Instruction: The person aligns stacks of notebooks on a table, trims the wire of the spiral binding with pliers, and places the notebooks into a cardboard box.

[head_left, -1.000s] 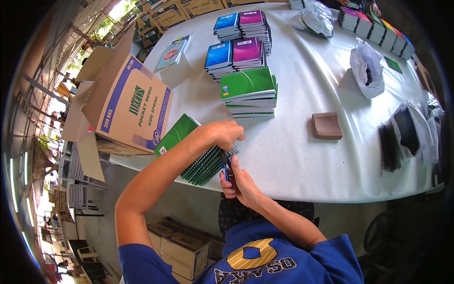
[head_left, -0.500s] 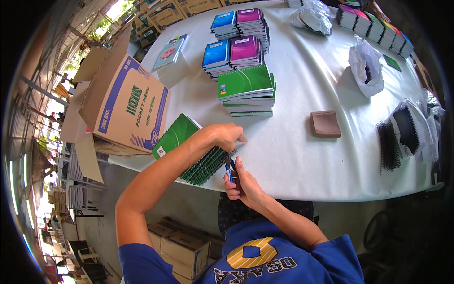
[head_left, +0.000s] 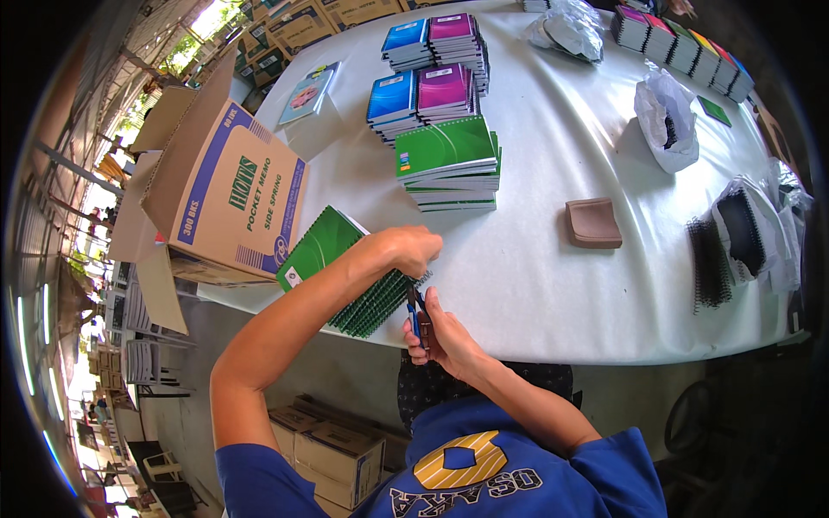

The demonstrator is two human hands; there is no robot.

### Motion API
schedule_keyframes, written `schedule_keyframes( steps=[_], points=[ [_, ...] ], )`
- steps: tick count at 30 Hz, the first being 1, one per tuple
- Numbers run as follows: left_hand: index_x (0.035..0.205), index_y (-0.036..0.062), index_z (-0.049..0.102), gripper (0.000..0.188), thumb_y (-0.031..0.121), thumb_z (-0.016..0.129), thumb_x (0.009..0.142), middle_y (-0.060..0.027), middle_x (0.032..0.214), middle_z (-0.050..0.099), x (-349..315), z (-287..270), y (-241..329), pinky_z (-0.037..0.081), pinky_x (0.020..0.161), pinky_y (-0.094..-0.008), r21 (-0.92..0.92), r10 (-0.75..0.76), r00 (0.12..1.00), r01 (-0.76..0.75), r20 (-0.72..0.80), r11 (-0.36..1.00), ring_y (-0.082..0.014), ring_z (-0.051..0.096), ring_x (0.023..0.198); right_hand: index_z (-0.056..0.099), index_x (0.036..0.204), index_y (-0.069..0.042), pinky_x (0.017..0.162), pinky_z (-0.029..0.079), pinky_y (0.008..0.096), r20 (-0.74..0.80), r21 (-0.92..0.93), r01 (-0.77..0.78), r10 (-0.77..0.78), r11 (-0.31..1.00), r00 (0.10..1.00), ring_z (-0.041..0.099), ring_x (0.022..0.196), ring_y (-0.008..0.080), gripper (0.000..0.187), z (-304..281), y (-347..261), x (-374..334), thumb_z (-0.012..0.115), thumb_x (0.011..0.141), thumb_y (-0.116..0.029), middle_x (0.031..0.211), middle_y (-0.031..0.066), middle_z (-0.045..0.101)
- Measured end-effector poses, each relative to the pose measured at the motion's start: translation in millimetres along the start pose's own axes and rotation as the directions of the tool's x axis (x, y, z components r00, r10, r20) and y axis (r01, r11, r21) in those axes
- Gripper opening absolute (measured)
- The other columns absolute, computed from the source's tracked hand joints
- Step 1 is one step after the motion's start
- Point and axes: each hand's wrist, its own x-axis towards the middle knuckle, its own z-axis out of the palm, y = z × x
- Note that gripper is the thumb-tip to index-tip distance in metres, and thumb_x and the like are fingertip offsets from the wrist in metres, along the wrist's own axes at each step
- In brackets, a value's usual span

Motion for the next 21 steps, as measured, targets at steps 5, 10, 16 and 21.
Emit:
schedule_keyframes(
  steps=[5,10,16,21],
  points=[
    [0.096,-0.0001,0.066,0.035,0.01,0.076,0.064,-0.023,0.092,0.067,4,6,0,0.052,0.076,-0.0455,0.124,0.062,0.995,-0.052,-0.078,0.991,-0.0404,0.065,0.09,0.053,0.082,-0.004,0.046,0.035,0.0277,-0.024,0.002,0.002,-0.002,1.0,1.0,0.041,0.051,0.0121,0.069,-8,-1,7,0.036,0.092,-0.07,0.063,0.0012,0.044],
    [0.09,-0.0003,0.065,0.027,0.006,0.073,0.065,-0.0226,0.089,0.067,1,16,-2,0.052,0.074,-0.0473,0.099,0.083,0.985,-0.068,-0.153,0.993,-0.042,0.064,0.087,0.057,0.089,-0.003,0.059,0.049,0.0309,-0.088,-0.079,-0.103,0.096,0.992,0.992,0.054,0.061,0.0162,0.075,-1,11,-7,0.032,0.089,-0.075,0.07,0.0036,0.053],
    [0.097,-0.0004,0.066,0.032,0.0,0.068,0.065,-0.0231,0.092,0.067,-5,11,4,0.051,0.077,-0.0475,0.06,0.115,0.976,-0.106,-0.184,0.993,-0.0419,0.063,0.091,0.057,0.091,-0.003,0.065,0.053,0.0328,-0.065,-0.032,-0.069,0.066,0.997,0.996,0.059,0.067,0.0177,0.078,-5,9,-7,0.029,0.09,-0.075,0.076,0.0056,0.058],
    [0.105,0.0003,0.066,0.04,-0.002,0.067,0.065,-0.0231,0.093,0.067,-2,16,-3,0.051,0.077,-0.0472,0.056,0.132,0.976,-0.124,-0.172,0.991,-0.0413,0.063,0.093,0.057,0.093,-0.003,0.066,0.053,0.0335,-0.041,-0.043,-0.075,0.074,0.996,0.996,0.059,0.069,0.0186,0.076,-5,9,-11,0.029,0.091,-0.074,0.077,0.0061,0.058]
  ],
)
